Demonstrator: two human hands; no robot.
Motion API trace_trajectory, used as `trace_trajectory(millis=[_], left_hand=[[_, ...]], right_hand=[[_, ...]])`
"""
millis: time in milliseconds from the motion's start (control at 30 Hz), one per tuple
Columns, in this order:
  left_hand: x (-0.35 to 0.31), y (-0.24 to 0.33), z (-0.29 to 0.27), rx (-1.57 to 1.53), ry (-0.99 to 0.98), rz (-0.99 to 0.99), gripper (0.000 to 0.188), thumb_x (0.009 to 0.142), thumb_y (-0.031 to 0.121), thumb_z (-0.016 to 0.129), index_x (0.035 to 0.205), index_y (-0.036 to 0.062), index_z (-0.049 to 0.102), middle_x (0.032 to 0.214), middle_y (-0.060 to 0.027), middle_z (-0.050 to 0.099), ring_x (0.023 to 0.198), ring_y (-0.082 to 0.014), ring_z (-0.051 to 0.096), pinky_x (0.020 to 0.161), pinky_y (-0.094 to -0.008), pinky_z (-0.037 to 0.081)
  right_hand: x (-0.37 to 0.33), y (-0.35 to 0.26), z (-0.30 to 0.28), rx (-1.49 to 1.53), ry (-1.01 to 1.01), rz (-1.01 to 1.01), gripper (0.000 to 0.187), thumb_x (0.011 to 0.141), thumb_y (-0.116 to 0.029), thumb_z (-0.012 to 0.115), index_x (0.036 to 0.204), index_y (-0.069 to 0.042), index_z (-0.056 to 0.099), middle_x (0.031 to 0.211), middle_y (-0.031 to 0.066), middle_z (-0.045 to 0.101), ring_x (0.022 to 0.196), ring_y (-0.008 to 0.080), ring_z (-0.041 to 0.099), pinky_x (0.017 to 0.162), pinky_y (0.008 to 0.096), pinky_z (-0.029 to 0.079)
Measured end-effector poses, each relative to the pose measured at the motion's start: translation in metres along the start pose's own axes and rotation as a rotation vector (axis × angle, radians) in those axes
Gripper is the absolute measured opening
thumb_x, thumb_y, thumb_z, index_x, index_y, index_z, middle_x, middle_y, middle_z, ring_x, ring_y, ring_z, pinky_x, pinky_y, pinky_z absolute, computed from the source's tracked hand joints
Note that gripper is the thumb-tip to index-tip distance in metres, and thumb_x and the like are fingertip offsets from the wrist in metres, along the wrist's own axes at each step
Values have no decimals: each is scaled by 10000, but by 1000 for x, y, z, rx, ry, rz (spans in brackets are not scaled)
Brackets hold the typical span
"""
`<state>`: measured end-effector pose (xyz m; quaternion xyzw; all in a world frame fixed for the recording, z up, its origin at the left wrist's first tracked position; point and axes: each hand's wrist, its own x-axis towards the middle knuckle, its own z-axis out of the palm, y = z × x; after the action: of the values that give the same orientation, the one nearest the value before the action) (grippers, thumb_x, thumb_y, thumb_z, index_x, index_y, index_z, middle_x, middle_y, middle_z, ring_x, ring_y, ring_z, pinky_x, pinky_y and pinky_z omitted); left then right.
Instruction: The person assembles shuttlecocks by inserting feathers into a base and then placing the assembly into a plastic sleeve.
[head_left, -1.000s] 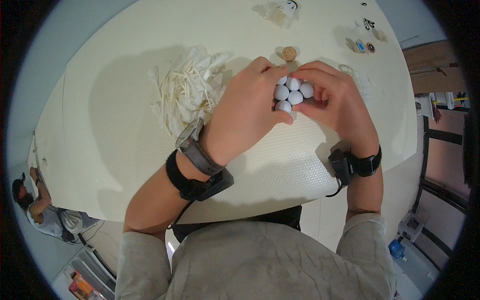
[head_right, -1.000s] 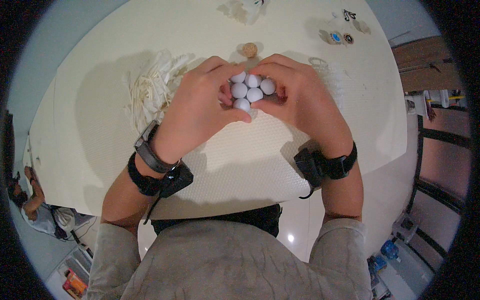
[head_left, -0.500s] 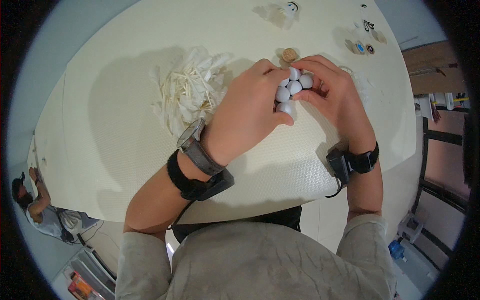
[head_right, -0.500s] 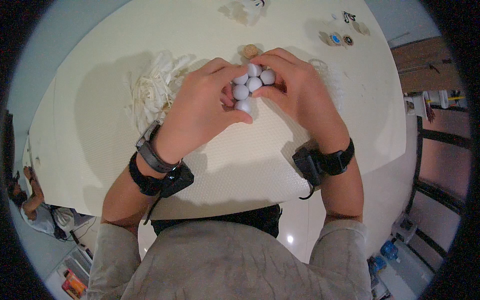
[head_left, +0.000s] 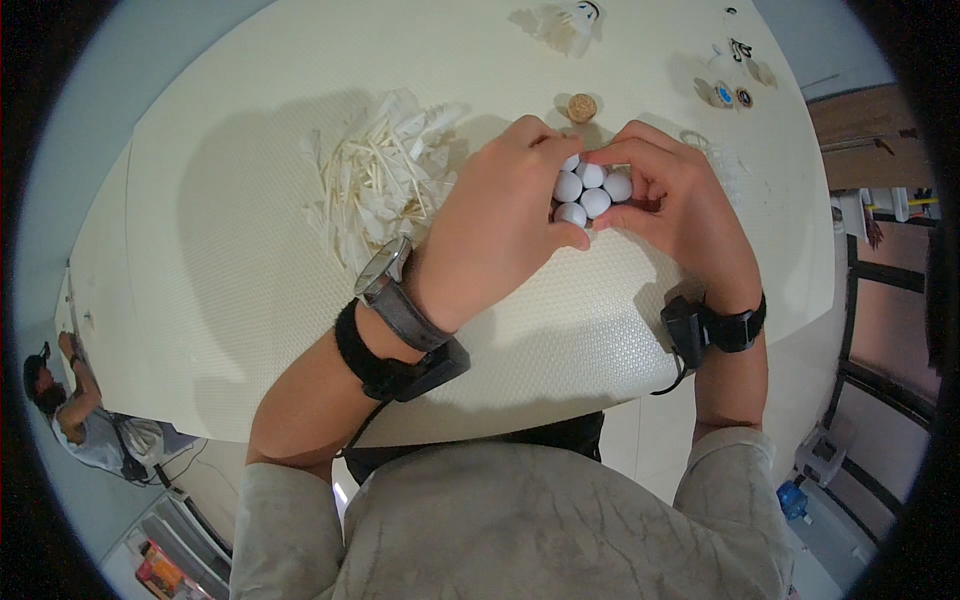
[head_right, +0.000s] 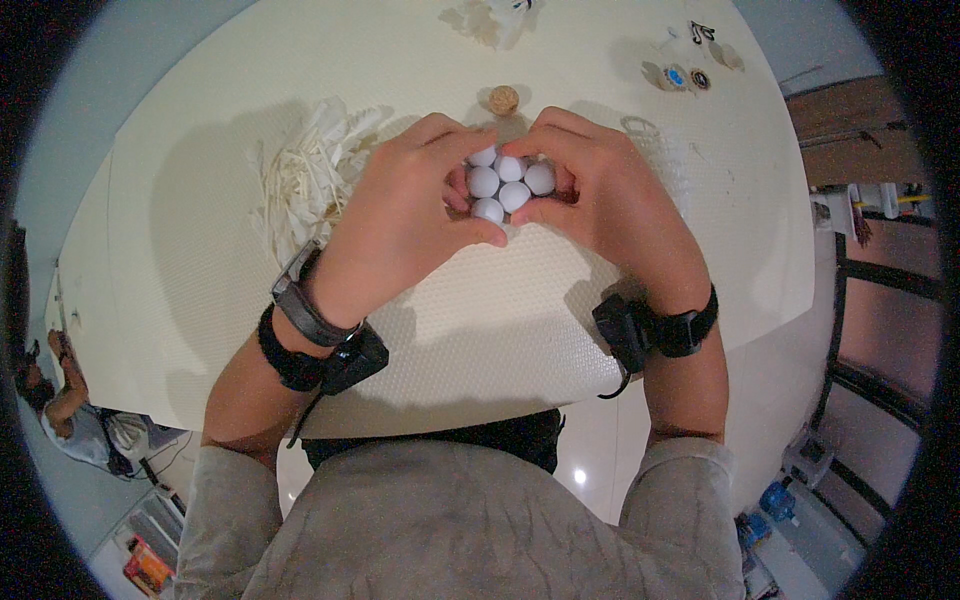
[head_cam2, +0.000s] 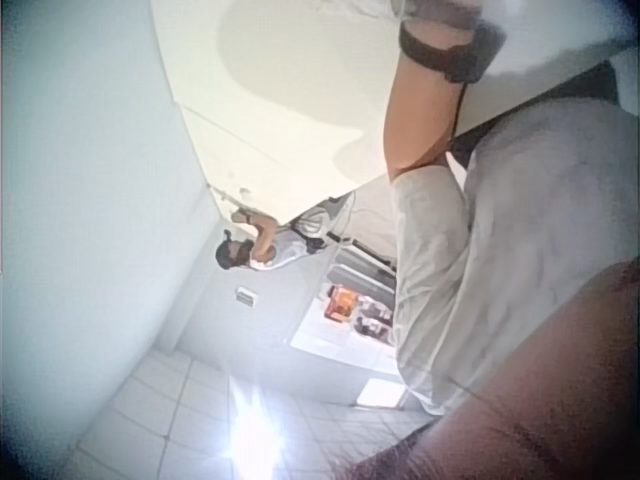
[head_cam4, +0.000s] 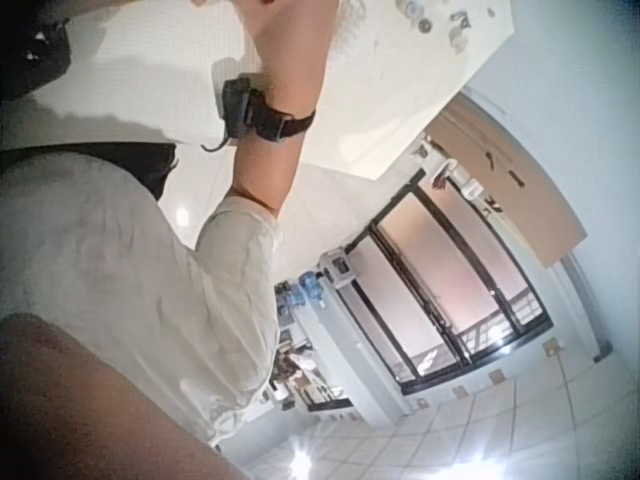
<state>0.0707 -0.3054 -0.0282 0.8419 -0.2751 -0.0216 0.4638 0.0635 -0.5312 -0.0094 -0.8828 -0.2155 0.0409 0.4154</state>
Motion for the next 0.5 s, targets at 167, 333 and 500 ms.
trace_trajectory(millis=[167, 333, 500], left_hand=[[0, 0, -1, -8, -24, -23, 692, 653, 79, 970, 1286, -14, 704, 1044, -137, 662, 788, -246, 677, 732, -350, 580], [0, 0, -1, 14, -1, 15, 685, 647, 81, 970, 1268, -28, 701, 1034, -136, 659, 789, -249, 678, 733, -351, 579], [0, -1, -1, -5, -1, 13, 692, 648, 69, 961, 1283, -17, 700, 1039, -134, 658, 795, -252, 680, 749, -356, 585]], right_hand=[[0, -1, -5, 3, -76, 30, 512, 680, -44, 926, 1151, -55, 725, 909, 31, 612, 670, 158, 502, 601, 305, 432], [-1, 1, -2, 17, -43, 9, 499, 682, -51, 931, 1138, -58, 729, 905, 30, 606, 673, 157, 493, 599, 304, 421], [1, 0, 7, 6, 54, 7, 490, 677, -64, 934, 1124, -51, 736, 900, 35, 609, 672, 158, 498, 598, 308, 426]])
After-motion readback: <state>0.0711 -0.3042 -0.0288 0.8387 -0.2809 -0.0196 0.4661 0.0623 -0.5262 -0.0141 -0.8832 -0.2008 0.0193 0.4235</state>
